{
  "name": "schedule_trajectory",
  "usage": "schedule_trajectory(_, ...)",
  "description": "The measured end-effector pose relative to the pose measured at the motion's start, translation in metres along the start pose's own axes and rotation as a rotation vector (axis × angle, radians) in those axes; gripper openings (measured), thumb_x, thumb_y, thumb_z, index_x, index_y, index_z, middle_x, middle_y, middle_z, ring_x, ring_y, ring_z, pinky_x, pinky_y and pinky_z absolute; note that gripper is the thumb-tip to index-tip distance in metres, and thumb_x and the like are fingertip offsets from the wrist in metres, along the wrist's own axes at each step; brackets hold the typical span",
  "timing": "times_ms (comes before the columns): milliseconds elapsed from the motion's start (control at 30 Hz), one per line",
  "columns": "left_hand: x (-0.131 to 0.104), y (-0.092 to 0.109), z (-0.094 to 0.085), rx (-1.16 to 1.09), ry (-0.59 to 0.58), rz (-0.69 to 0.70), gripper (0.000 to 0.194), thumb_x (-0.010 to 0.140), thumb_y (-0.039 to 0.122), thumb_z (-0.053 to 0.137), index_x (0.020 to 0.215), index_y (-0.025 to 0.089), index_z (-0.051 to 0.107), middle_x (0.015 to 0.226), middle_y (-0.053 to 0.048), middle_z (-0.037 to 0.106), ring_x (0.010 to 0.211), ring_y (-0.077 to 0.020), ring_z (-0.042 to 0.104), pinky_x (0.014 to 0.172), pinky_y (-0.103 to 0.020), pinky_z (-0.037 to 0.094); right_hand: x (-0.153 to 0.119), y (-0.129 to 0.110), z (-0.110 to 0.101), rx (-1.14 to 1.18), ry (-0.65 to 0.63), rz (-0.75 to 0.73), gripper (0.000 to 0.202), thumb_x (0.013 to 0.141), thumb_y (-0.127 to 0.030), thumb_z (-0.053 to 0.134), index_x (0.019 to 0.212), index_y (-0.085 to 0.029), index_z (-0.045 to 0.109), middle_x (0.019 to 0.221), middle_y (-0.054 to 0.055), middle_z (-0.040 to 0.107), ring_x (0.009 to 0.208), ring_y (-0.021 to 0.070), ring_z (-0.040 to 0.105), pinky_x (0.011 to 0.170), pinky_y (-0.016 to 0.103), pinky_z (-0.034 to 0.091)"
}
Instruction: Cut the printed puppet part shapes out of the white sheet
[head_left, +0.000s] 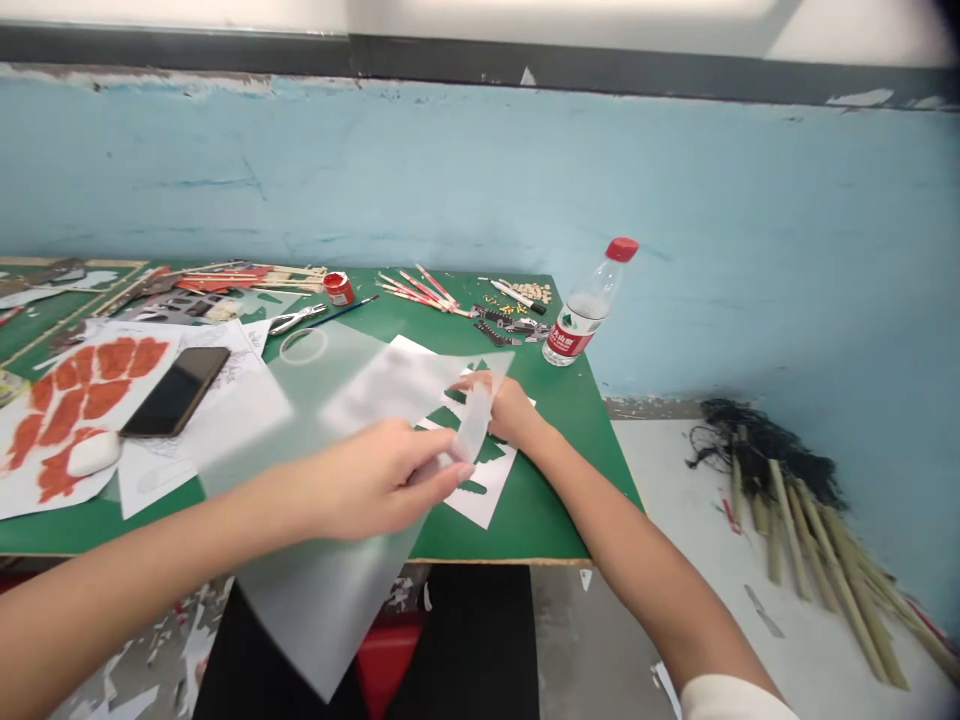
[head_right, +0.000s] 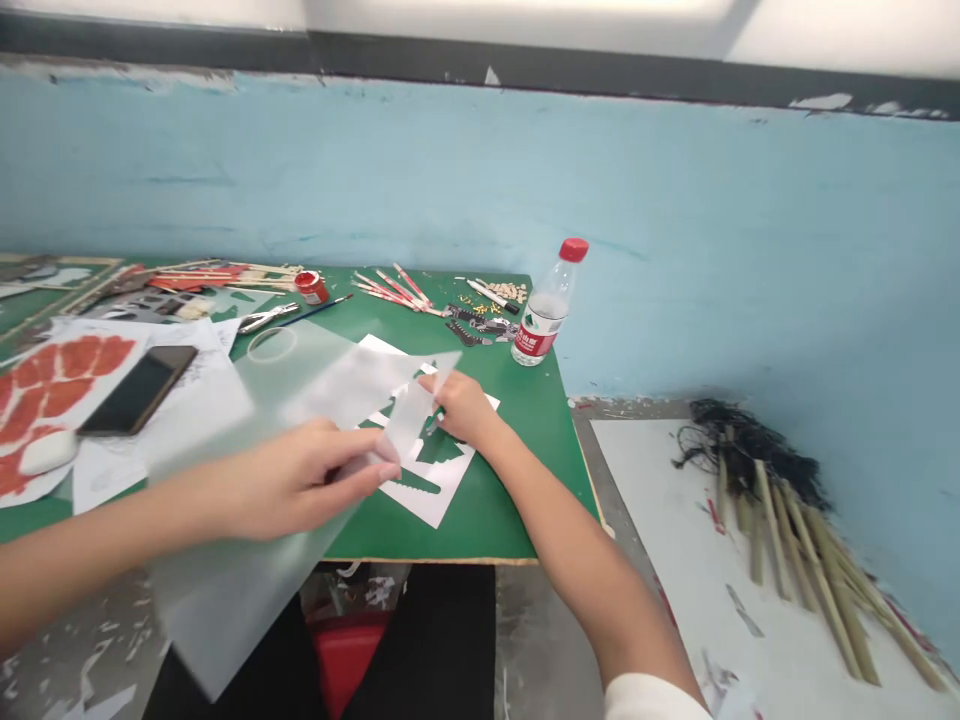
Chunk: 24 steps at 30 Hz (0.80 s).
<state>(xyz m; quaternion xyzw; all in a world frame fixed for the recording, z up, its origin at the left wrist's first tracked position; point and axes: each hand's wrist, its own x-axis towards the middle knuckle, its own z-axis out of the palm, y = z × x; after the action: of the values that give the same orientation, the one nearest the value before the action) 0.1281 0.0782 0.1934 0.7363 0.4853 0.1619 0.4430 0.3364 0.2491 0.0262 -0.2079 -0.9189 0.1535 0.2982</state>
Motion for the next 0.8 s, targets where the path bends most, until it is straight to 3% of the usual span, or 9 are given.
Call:
schedule_trajectory(100,0.015,-0.027,0.010,-0.038,-0.026,-0.036,0.034,0.105,0.048,0.060,0.093,0.018,0.070,0.060,0.006,0.051,0.053,-0.0093,0.045,0.055,-0.024,0.038,-0.002,0.015,-0.007,0.060,0.232,0.035,0.030,0.109,-0.041,0.058,0.129,-0.022,0.069,0.137,0.010,0.067,0.118,0.0220,0.068,0.102,0.042,0.061)
schedule_trajectory(167,0.024,-0.052,0.018,-0.107,-0.012,-0.089,0.037,0.106,0.052,0.060,0.102,0.016,0.069,0.084,0.001,0.066,0.068,-0.0114,0.060,0.066,-0.027,0.054,-0.004,0.020,-0.011,0.083,0.369,0.082,0.030,0.110,-0.041,0.056,0.130,-0.022,0.069,0.137,0.011,0.067,0.118,0.0218,0.068,0.102,0.041,0.061)
schedule_trajectory(267,0.034,-0.087,0.031,-0.225,-0.004,-0.161,0.034,0.105,0.048,0.064,0.115,0.016,0.068,0.107,-0.005,0.071,0.087,-0.0157,0.069,0.078,-0.033,0.062,-0.004,0.016,-0.013,0.097,0.453,0.124,0.037,0.106,-0.041,0.065,0.134,-0.019,0.065,0.136,0.011,0.066,0.117,0.0238,0.069,0.100,0.045,0.062)
schedule_trajectory(400,0.041,-0.113,0.040,-0.359,0.008,-0.193,0.036,0.105,0.047,0.065,0.123,0.016,0.066,0.110,-0.006,0.071,0.088,-0.0161,0.070,0.077,-0.033,0.063,-0.002,-0.009,-0.011,0.102,0.333,0.072,0.035,0.105,-0.041,0.066,0.131,-0.018,0.066,0.130,0.010,0.069,0.110,0.0215,0.070,0.095,0.042,0.063)
schedule_trajectory(467,0.045,-0.119,0.039,-0.415,-0.010,-0.183,0.036,0.106,0.048,0.063,0.120,0.015,0.066,0.101,-0.004,0.070,0.077,-0.0126,0.066,0.067,-0.028,0.060,0.001,-0.023,-0.010,0.099,0.230,0.015,0.025,0.105,-0.038,0.065,0.117,-0.016,0.068,0.112,0.006,0.071,0.096,0.0177,0.069,0.088,0.037,0.062)
schedule_trajectory(500,0.046,-0.120,0.038,-0.439,-0.025,-0.174,0.035,0.106,0.048,0.063,0.118,0.015,0.066,0.094,-0.002,0.068,0.070,-0.0104,0.063,0.062,-0.025,0.057,0.002,-0.030,-0.011,0.094,0.185,-0.010,0.010,0.103,-0.025,0.062,0.107,-0.018,0.068,0.098,0.005,0.072,0.089,0.0178,0.067,0.085,0.037,0.059)
schedule_trajectory(567,0.048,-0.121,0.037,-0.485,-0.054,-0.153,0.036,0.106,0.049,0.063,0.117,0.015,0.065,0.085,0.001,0.065,0.060,-0.0078,0.058,0.052,-0.020,0.051,0.005,-0.038,-0.013,0.076,0.127,-0.038,0.023,0.090,-0.004,0.055,0.102,-0.021,0.064,0.084,0.003,0.071,0.086,0.0205,0.064,0.080,0.038,0.054)
schedule_trajectory(633,0.049,-0.121,0.036,-0.534,-0.067,-0.132,0.039,0.103,0.051,0.066,0.119,0.016,0.065,0.085,-0.001,0.068,0.061,-0.0093,0.060,0.047,-0.019,0.049,0.007,-0.043,-0.016,0.061,0.094,-0.044,0.038,0.079,0.002,0.052,0.106,-0.023,0.060,0.086,0.002,0.071,0.085,0.0221,0.062,0.080,0.039,0.051)
schedule_trajectory(800,0.047,-0.122,0.034,-0.647,-0.085,-0.078,0.041,0.100,0.057,0.063,0.114,0.020,0.072,0.101,-0.009,0.080,0.081,-0.0175,0.072,0.062,-0.026,0.062,0.010,-0.047,-0.018,0.042,0.053,-0.047,0.033,0.079,0.003,0.048,0.095,-0.026,0.048,0.082,0.002,0.064,0.078,0.0224,0.053,0.074,0.038,0.045)
